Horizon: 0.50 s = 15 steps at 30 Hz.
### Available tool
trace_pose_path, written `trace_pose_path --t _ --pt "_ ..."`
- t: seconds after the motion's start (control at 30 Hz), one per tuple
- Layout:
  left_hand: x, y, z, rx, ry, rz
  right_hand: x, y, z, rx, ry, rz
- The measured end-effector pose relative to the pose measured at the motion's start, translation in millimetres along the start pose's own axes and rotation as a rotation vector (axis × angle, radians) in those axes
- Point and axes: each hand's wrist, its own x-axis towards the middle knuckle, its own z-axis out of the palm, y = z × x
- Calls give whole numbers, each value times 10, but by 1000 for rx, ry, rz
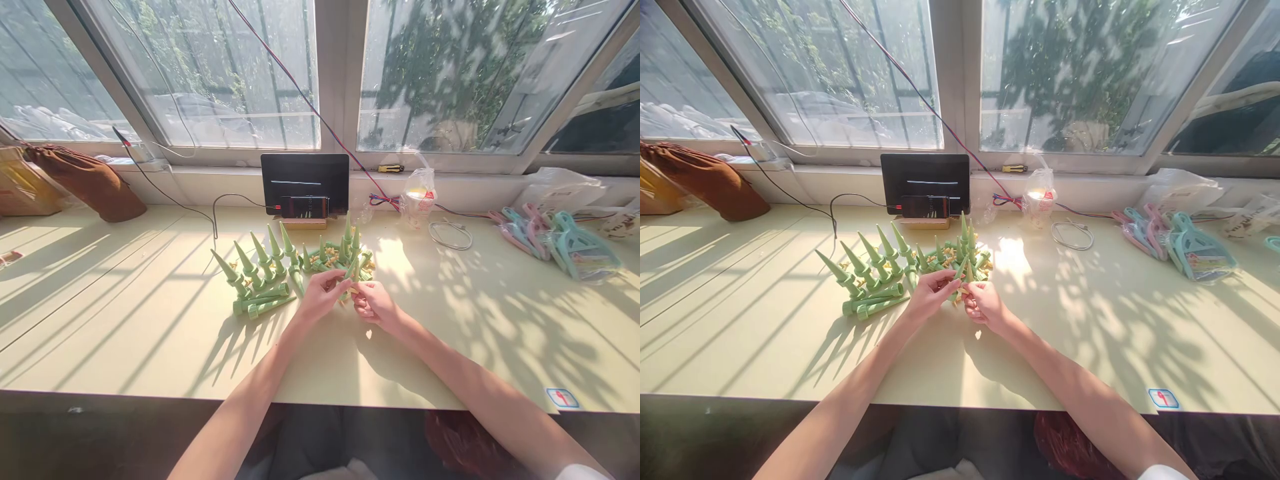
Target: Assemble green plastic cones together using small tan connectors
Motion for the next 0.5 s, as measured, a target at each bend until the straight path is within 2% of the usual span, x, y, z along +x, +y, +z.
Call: trace_pose_path --t 0.1,0.23,0.33,0.5 --pt "12 33 -1 -48 31 -91 -2 34 32 -103 47 -139" --pt "26 45 -30 -116 82 -225 -16 73 14 -455 133 -414" --pt "36 11 -61 -173 94 -279 -11 92 -26 -676 146 -594" --pt "44 -45 -80 -187 84 -296 47 127 -92 -835 153 -734"
